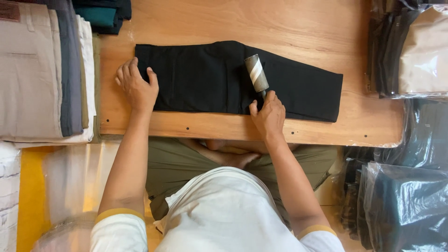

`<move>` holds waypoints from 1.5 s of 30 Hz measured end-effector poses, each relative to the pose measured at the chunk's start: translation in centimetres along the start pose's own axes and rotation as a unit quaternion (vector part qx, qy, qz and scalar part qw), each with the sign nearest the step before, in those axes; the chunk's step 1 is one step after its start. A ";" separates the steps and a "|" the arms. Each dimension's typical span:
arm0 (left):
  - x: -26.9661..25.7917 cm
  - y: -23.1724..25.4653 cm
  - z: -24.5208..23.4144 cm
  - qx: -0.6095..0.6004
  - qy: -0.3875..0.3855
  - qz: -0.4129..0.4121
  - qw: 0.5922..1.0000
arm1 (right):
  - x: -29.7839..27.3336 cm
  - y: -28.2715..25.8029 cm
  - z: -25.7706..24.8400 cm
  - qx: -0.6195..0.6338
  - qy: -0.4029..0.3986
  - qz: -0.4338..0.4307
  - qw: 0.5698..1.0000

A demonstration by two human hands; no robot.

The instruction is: The person uses a lint roller to remove lint from a pair of black trousers and then folds them neatly on a wooden board.

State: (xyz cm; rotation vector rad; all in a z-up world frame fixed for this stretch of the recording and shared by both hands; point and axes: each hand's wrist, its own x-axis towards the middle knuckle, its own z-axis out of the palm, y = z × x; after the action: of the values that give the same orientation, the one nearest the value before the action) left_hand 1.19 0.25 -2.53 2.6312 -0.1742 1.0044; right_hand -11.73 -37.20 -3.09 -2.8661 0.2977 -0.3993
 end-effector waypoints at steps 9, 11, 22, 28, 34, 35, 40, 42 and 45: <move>1.5 -2.7 1.4 -0.075 -0.162 -0.211 0.961 | 0.4 0.0 -0.8 0.032 -0.033 0.014 0.999; 1.1 -5.2 2.9 -0.052 -0.203 -0.233 0.950 | 0.3 0.0 -0.6 0.027 -0.031 0.013 0.999; 0.6 -9.7 6.6 -0.086 -0.249 -0.323 0.909 | 0.2 -0.5 -1.1 0.002 0.007 -0.012 1.000; 3.9 -5.4 -0.3 -0.199 -0.299 -0.333 0.872 | -0.1 -0.2 -1.9 0.049 0.019 -0.005 0.999; 8.2 2.2 -9.2 -0.275 -0.363 -0.295 0.840 | 0.1 0.0 -2.5 0.104 -0.011 0.040 0.994; 8.9 3.8 -10.3 -0.315 -0.353 -0.295 0.830 | 0.2 0.2 -2.4 0.123 -0.022 0.067 0.990; 11.0 6.2 -9.5 -0.441 -0.332 -0.185 0.813 | 1.1 0.3 -5.5 0.271 -0.017 0.094 0.958; 12.3 9.9 -10.9 -0.435 -0.326 -0.121 0.830 | 1.3 0.8 -6.0 0.318 -0.042 0.156 0.934; 12.9 13.3 -10.7 -0.501 -0.315 -0.100 0.800 | 1.1 1.3 -6.2 0.369 -0.033 0.170 0.913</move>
State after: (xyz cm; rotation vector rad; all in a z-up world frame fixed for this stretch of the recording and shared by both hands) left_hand 1.09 -8.68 16.87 1.7893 -0.4242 -0.1283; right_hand -12.67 -39.97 2.62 -2.0319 0.4980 -0.2673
